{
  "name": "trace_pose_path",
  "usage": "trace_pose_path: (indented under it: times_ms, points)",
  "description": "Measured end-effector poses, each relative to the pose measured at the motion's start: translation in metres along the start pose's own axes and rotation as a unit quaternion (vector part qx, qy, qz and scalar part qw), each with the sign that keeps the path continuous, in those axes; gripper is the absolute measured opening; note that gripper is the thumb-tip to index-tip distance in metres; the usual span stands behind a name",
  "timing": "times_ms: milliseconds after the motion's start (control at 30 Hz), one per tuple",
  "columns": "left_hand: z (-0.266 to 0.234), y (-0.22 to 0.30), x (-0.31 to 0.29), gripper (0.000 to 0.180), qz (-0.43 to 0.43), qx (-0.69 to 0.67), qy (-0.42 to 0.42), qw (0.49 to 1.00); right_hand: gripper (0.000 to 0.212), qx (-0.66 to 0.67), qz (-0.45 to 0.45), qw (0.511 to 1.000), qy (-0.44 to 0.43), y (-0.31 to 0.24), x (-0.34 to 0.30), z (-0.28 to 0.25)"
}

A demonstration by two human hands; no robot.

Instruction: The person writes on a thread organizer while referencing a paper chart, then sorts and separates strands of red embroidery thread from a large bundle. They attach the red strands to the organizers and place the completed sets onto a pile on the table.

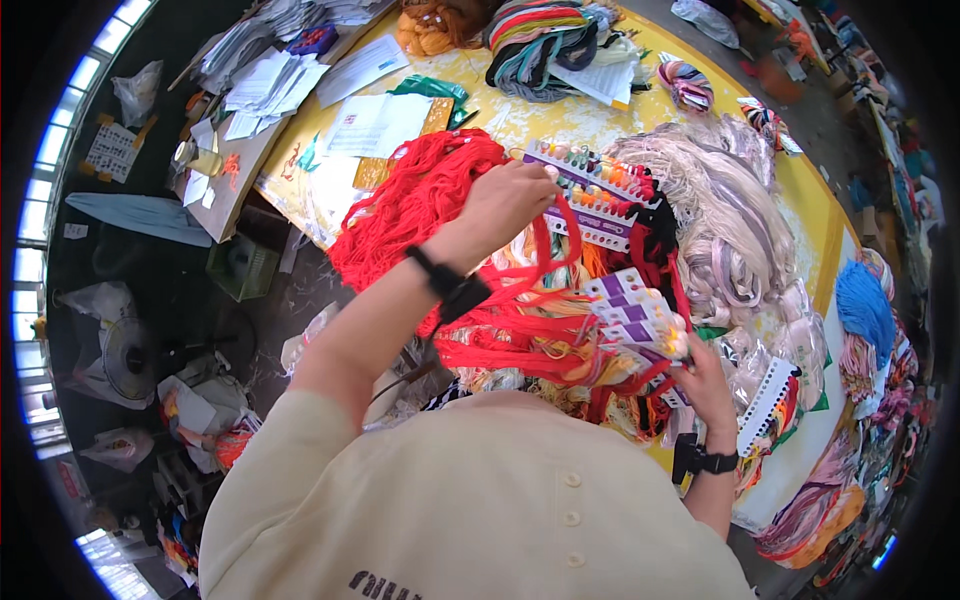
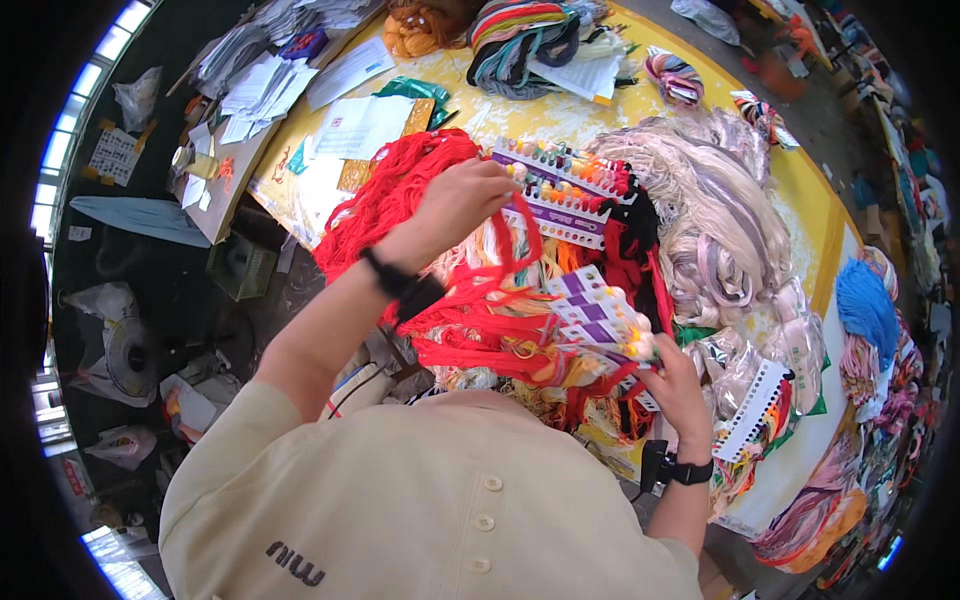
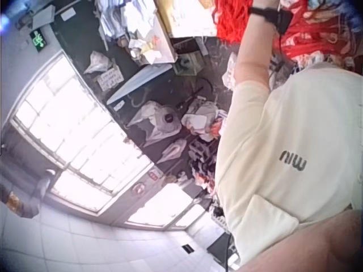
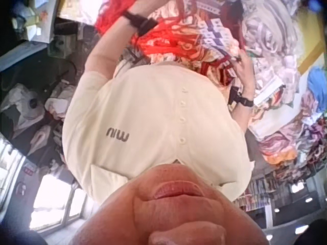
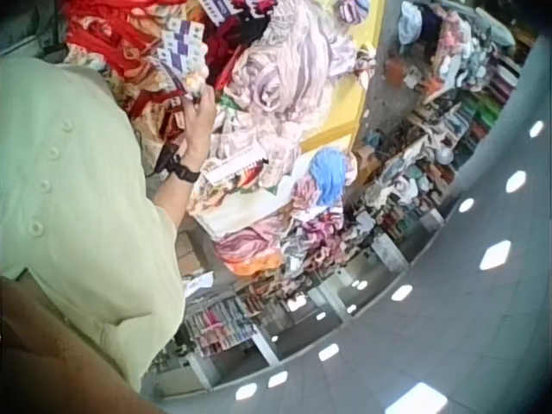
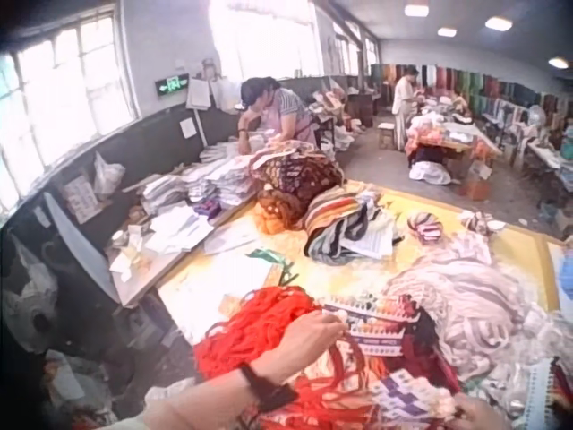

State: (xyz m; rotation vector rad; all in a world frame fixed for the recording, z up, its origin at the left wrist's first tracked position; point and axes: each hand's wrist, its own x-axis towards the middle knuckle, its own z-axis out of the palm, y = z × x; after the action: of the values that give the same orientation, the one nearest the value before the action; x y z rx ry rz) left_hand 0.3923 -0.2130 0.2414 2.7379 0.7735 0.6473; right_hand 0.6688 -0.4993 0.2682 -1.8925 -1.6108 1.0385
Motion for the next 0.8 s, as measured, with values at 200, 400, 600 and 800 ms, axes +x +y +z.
trace_pose_path:
  times_ms: [200, 400, 600, 800]
  points:
    - [0.086, -0.021, 0.008, 0.015, -0.013, 0.149, -0.002, 0.989, 0.037, -0.043, -0.088, 0.995, 0.002, -0.023, 0.004, 0.007]
    - [0.080, -0.016, -0.021, 0.021, -0.071, -0.064, -0.167, 0.981, 0.025, -0.187, -0.260, 0.947, -0.019, -0.042, 0.088, 0.043]
    - [0.021, 0.034, -0.016, 0.016, -0.054, -0.117, -0.281, 0.951, 0.039, -0.156, -0.374, 0.897, 0.178, -0.039, 0.132, 0.078]
    - [0.003, 0.064, -0.031, 0.034, -0.117, -0.276, -0.528, 0.795, 0.038, -0.185, -0.338, 0.923, -0.009, -0.007, 0.077, 0.103]
